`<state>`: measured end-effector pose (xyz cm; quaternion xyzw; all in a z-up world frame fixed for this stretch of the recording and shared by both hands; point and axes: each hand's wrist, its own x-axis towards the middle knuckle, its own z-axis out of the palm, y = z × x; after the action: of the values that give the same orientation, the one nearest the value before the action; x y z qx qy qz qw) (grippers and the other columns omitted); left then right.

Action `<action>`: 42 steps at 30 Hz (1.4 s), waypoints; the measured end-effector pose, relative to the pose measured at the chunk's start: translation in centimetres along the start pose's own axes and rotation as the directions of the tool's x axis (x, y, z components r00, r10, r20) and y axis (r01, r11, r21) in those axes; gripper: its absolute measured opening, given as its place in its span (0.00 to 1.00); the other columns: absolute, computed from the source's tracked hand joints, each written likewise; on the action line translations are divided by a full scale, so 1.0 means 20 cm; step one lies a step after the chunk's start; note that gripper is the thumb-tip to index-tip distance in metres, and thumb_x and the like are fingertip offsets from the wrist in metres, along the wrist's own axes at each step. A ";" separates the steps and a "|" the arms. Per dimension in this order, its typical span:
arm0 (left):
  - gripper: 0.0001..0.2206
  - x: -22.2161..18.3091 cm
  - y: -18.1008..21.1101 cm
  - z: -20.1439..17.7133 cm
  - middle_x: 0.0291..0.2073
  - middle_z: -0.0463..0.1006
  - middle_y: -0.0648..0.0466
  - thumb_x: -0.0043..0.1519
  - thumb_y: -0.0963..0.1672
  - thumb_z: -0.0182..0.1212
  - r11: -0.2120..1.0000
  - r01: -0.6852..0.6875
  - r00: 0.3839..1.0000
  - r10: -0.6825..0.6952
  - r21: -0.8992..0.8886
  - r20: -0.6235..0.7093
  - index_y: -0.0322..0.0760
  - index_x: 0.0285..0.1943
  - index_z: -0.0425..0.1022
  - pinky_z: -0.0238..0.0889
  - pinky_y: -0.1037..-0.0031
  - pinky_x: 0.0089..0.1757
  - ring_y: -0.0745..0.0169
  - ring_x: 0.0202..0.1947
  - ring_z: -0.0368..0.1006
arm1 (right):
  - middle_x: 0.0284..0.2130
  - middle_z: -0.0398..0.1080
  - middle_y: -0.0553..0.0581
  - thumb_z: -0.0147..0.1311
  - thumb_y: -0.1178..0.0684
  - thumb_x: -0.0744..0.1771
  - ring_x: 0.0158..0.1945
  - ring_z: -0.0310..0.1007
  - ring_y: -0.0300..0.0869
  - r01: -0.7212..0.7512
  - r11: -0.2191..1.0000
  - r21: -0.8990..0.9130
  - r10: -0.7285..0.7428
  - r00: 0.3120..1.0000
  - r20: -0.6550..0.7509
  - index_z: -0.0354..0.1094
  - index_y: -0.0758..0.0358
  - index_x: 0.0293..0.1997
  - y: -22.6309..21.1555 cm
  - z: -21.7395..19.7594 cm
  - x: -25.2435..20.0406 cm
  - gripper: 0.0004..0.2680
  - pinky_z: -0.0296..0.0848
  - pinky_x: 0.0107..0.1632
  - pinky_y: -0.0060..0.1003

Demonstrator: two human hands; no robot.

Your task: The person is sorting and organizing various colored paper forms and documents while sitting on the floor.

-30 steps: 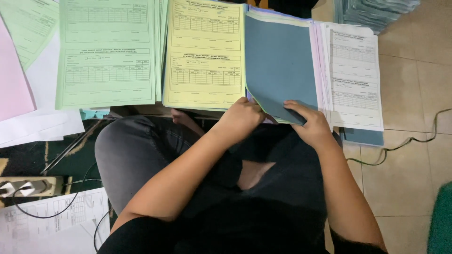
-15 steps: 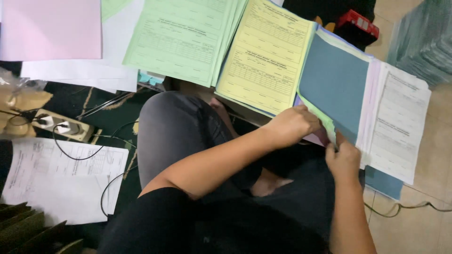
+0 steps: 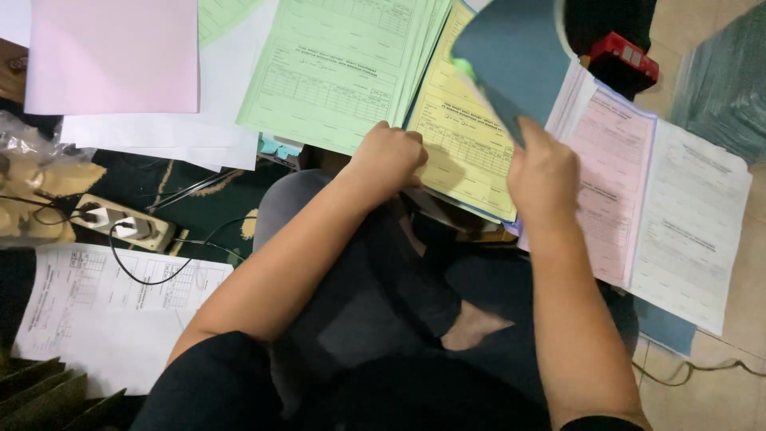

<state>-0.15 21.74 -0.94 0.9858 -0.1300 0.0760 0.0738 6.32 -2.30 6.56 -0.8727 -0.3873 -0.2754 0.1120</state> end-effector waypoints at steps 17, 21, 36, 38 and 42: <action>0.09 -0.05 -0.08 0.09 0.30 0.84 0.53 0.50 0.47 0.75 0.992 -0.078 0.992 0.067 -0.102 -0.106 0.42 0.34 0.85 0.66 0.58 0.43 0.49 0.36 0.82 | 0.54 0.74 0.69 0.54 0.59 0.71 0.55 0.75 0.59 -0.172 0.982 0.077 0.139 0.938 0.318 0.72 0.66 0.58 -0.34 0.17 -0.23 0.10 0.77 0.54 0.55; 0.09 -0.05 -0.09 0.07 0.30 0.84 0.51 0.52 0.48 0.75 0.990 -0.073 0.995 0.063 -0.121 -0.082 0.42 0.34 0.84 0.66 0.59 0.44 0.48 0.36 0.82 | 0.54 0.74 0.68 0.55 0.59 0.70 0.56 0.74 0.59 -0.208 0.974 0.095 0.164 0.926 0.339 0.73 0.64 0.59 -0.33 0.17 -0.23 0.11 0.76 0.55 0.55; 0.04 -0.07 -0.09 -0.01 0.25 0.83 0.56 0.53 0.46 0.69 0.990 -0.119 0.938 0.090 -0.069 -0.334 0.46 0.28 0.83 0.63 0.61 0.42 0.55 0.32 0.80 | 0.59 0.70 0.72 0.54 0.54 0.71 0.59 0.72 0.63 -0.191 0.979 0.076 0.154 0.925 0.347 0.68 0.67 0.62 -0.37 0.19 -0.26 0.13 0.73 0.57 0.57; 0.01 -0.07 -0.08 -0.04 0.28 0.84 0.61 0.52 0.45 0.70 0.977 -0.208 0.806 0.140 -0.053 -0.575 0.50 0.30 0.83 0.60 0.66 0.42 0.61 0.34 0.78 | 0.54 0.73 0.74 0.56 0.55 0.67 0.55 0.75 0.63 -0.031 1.000 0.003 0.030 0.980 0.197 0.68 0.70 0.61 -0.30 0.27 -0.31 0.16 0.76 0.52 0.54; 0.05 -0.26 -0.30 -0.24 0.34 0.84 0.57 0.53 0.45 0.73 0.964 -0.188 0.807 0.043 -0.186 -0.589 0.44 0.35 0.83 0.62 0.64 0.42 0.55 0.39 0.76 | 0.32 0.76 0.70 0.56 0.46 0.71 0.39 0.78 0.67 -0.216 0.973 -0.080 0.230 0.942 0.246 0.74 0.65 0.51 -0.04 0.24 -0.25 0.12 0.75 0.39 0.61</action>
<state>-4.09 29.46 2.16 0.8899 -0.1694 0.3611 0.2214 4.89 -2.79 -0.22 -0.9415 -0.2900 -0.1572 0.0696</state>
